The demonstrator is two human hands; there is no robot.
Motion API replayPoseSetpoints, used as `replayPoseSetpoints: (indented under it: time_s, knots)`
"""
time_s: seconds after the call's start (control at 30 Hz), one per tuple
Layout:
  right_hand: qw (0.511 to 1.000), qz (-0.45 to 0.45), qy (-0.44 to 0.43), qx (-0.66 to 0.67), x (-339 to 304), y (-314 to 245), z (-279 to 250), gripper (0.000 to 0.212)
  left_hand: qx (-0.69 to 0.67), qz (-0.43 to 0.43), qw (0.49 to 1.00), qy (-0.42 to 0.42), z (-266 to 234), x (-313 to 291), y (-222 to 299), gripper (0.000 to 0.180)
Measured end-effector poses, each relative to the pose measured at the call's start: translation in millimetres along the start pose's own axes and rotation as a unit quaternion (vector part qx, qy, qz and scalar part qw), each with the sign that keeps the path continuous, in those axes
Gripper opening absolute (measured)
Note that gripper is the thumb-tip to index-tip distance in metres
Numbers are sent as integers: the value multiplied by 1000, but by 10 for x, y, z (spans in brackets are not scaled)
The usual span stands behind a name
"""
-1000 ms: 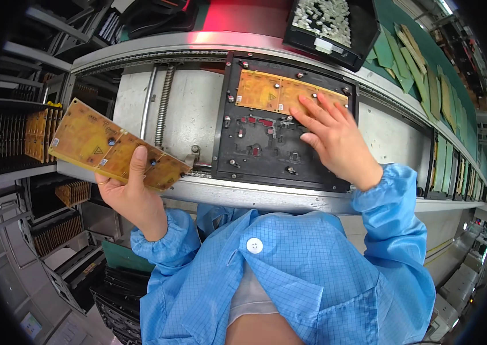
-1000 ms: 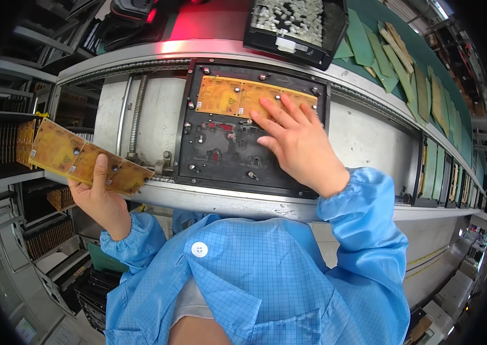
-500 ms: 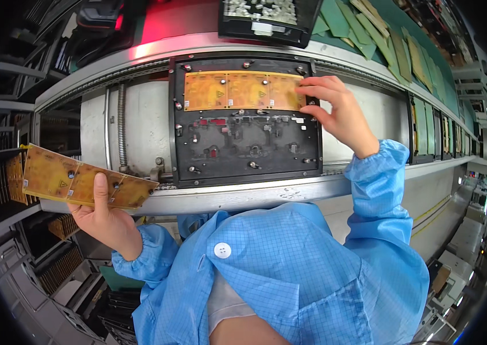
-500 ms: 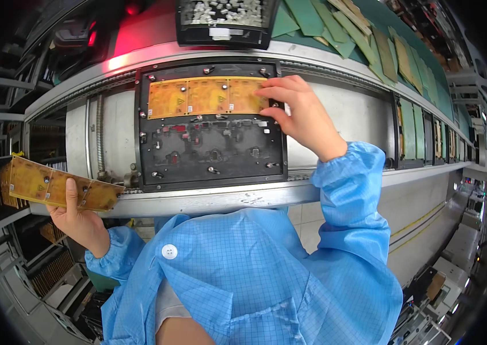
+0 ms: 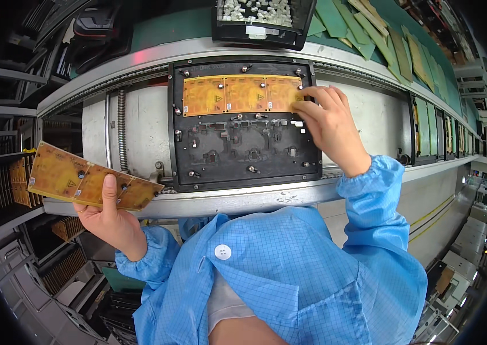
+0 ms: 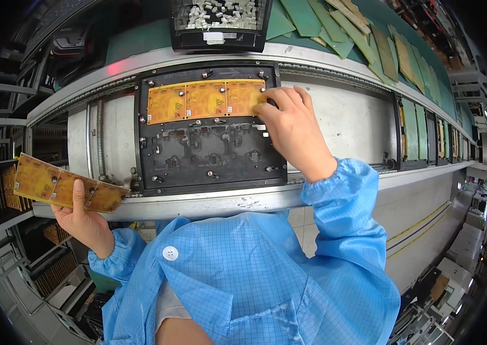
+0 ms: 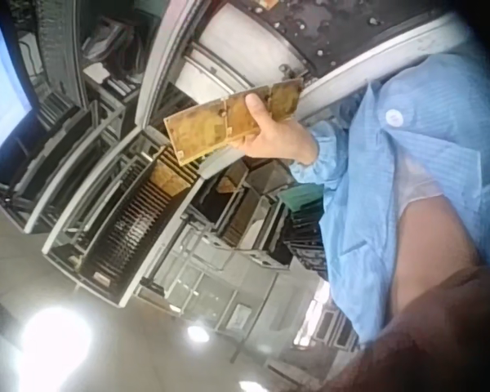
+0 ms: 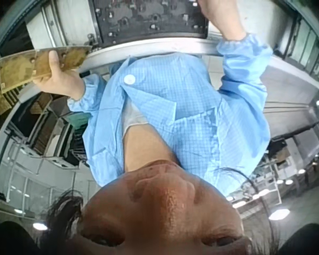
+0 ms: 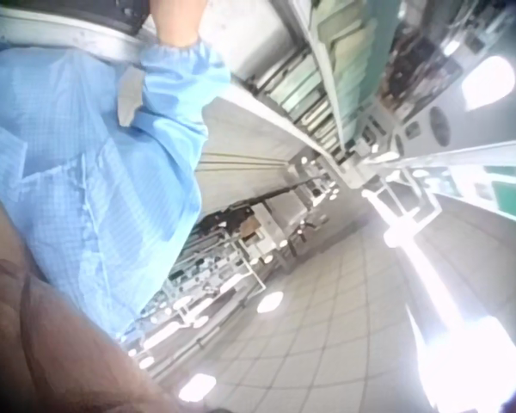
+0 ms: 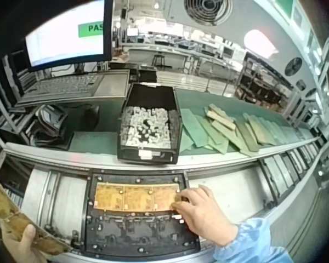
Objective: Assembling electronic components onto circuit boards on a manufacturing production line.
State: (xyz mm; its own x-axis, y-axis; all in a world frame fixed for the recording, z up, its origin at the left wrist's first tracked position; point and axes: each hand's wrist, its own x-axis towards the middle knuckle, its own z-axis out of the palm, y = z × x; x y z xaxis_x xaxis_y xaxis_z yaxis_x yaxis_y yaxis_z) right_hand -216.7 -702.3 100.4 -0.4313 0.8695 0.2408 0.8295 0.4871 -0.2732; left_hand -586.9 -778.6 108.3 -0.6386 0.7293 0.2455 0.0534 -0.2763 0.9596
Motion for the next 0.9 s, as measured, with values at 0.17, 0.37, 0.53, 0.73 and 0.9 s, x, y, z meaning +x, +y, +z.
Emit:
replayPoseSetpoints:
  time_s: [0.17,0.37,0.53,0.73,0.9]
  knots:
    - [993,-45,-21,108,227,-199,75,42,-18,-18,1000,-11,167,13,-16,44]
    - [983,-110,-128,66,384,-159,213,46,-11,7,1000,-13,112,-8,48,44]
    - [981,-98,-142,90,349,-91,165,45,-30,9,999,11,-47,11,48,40]
    - [978,-54,-142,144,319,-8,136,44,-11,14,1000,13,-164,76,21,37]
    - [989,-78,-99,74,257,-112,101,41,-18,-29,999,4,-21,55,35,46]
